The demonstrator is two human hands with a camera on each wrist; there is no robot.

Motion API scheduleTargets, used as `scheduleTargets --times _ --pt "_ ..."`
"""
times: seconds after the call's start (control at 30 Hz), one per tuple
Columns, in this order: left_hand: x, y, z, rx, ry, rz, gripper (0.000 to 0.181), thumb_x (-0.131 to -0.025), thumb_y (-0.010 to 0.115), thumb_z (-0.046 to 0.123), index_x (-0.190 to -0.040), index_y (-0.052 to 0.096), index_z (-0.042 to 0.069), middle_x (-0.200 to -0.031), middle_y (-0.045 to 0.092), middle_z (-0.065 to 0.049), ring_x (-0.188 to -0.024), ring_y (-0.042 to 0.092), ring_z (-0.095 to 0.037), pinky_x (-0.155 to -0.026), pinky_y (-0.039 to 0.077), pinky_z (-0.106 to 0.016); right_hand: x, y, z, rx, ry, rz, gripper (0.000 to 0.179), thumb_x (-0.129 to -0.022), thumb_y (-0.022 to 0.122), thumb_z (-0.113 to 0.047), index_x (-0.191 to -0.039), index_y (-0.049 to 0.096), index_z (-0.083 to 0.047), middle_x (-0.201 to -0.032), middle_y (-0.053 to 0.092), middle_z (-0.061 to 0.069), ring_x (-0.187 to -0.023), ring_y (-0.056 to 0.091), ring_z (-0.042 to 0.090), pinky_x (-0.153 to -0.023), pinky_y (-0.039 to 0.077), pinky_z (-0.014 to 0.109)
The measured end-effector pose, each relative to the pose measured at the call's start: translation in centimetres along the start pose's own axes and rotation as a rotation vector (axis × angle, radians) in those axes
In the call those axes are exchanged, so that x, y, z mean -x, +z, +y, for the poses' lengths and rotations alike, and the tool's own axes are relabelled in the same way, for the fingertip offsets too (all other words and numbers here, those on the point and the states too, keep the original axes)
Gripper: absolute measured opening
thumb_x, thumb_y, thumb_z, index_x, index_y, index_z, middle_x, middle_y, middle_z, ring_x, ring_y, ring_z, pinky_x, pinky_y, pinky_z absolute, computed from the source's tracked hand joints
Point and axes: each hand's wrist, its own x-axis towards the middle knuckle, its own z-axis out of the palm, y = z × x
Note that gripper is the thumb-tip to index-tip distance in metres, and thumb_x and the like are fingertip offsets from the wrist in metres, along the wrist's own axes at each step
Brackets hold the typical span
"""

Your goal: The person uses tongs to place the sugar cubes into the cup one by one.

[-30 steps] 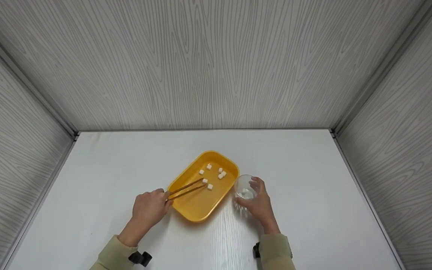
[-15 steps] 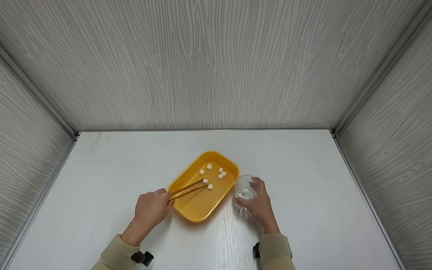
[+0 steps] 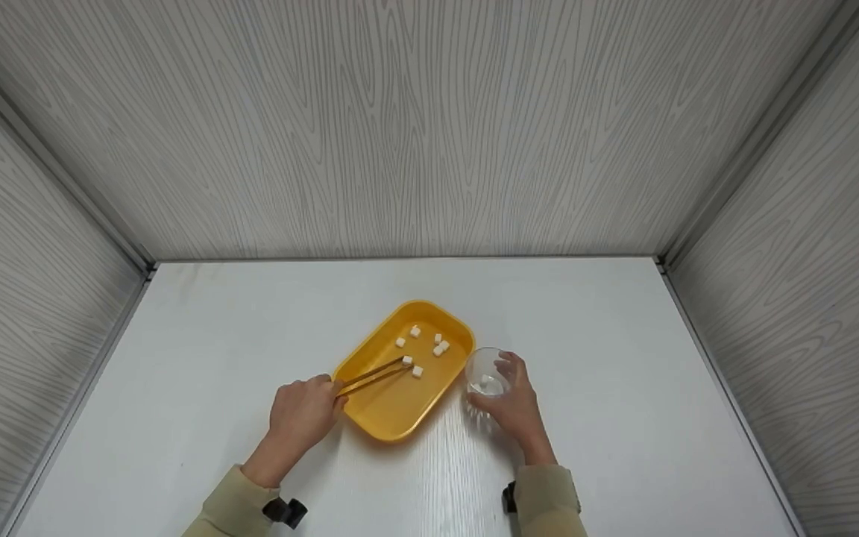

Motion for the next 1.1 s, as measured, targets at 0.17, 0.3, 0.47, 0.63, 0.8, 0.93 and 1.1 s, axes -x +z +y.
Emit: scheduleTargets --times 0.17,0.3,0.47,0.63,0.8,0.93,1.1 --pt "0.0 -0.1 -0.1 0.014 -0.006 -0.005 0.012 -0.084 0.074 0.013 -0.073 0.073 0.007 -0.062 0.058 -0.005 -0.049 0.054 -0.020 -0.045 0.044 -0.037 0.0 0.0 0.0 -0.006 0.005 0.001 0.096 -0.074 0.087 -0.019 -0.148 0.026 -0.011 -0.149 0.038 0.017 -0.140 0.032 0.034 -0.109 0.025 0.057" --pt "0.1 0.0 -0.2 0.023 -0.009 0.006 0.011 -0.083 0.074 0.010 -0.073 0.073 0.006 -0.060 0.057 -0.004 -0.047 0.048 -0.015 -0.043 0.042 -0.034 0.0 0.0 0.0 -0.011 0.006 -0.003 0.096 -0.074 0.087 -0.020 -0.148 0.026 -0.012 -0.149 0.038 0.016 -0.140 0.031 0.034 -0.110 0.025 0.057" --pt "0.5 0.2 -0.4 0.013 -0.013 0.030 0.008 -0.084 0.073 0.009 -0.077 0.074 0.005 -0.060 0.054 -0.004 -0.046 0.042 -0.013 -0.042 0.041 -0.032 0.0 0.1 0.1 -0.004 0.023 -0.010 0.097 -0.074 0.087 -0.023 -0.148 0.026 -0.014 -0.150 0.037 0.015 -0.141 0.030 0.034 -0.109 0.026 0.057" --pt "0.8 -0.2 -0.5 -0.007 -0.029 0.006 0.008 -0.085 0.073 0.011 -0.081 0.074 0.004 -0.062 0.056 -0.004 -0.047 0.045 -0.014 -0.044 0.042 -0.033 0.0 0.3 0.0 0.026 0.037 -0.002 0.099 -0.072 0.088 -0.026 -0.149 0.026 -0.015 -0.150 0.038 0.013 -0.140 0.033 0.033 -0.109 0.027 0.057" --pt "0.9 -0.5 -0.5 0.000 -0.047 -0.006 0.012 -0.086 0.074 0.016 -0.085 0.075 0.004 -0.062 0.054 -0.004 -0.047 0.045 -0.015 -0.044 0.042 -0.033 -0.1 0.3 -0.1 0.036 0.039 -0.005 0.099 -0.073 0.088 -0.026 -0.149 0.026 -0.014 -0.150 0.038 0.013 -0.140 0.033 0.034 -0.108 0.026 0.058" --pt "1.1 -0.6 -0.7 0.000 -0.059 -0.016 0.012 -0.087 0.073 0.016 -0.088 0.075 0.004 -0.062 0.053 -0.004 -0.048 0.043 -0.014 -0.045 0.043 -0.032 -0.1 0.2 -0.2 0.027 0.039 -0.004 0.097 -0.073 0.087 -0.025 -0.149 0.027 -0.014 -0.150 0.038 0.013 -0.140 0.032 0.033 -0.109 0.026 0.058" --pt "1.3 -0.8 -0.7 0.003 -0.056 -0.006 0.012 -0.087 0.073 0.016 -0.088 0.075 0.004 -0.061 0.053 -0.004 -0.047 0.041 -0.014 -0.045 0.042 -0.031 0.0 0.0 0.0 0.012 0.030 -0.004 0.098 -0.073 0.088 -0.025 -0.148 0.027 -0.014 -0.149 0.039 0.014 -0.139 0.033 0.033 -0.109 0.026 0.057"
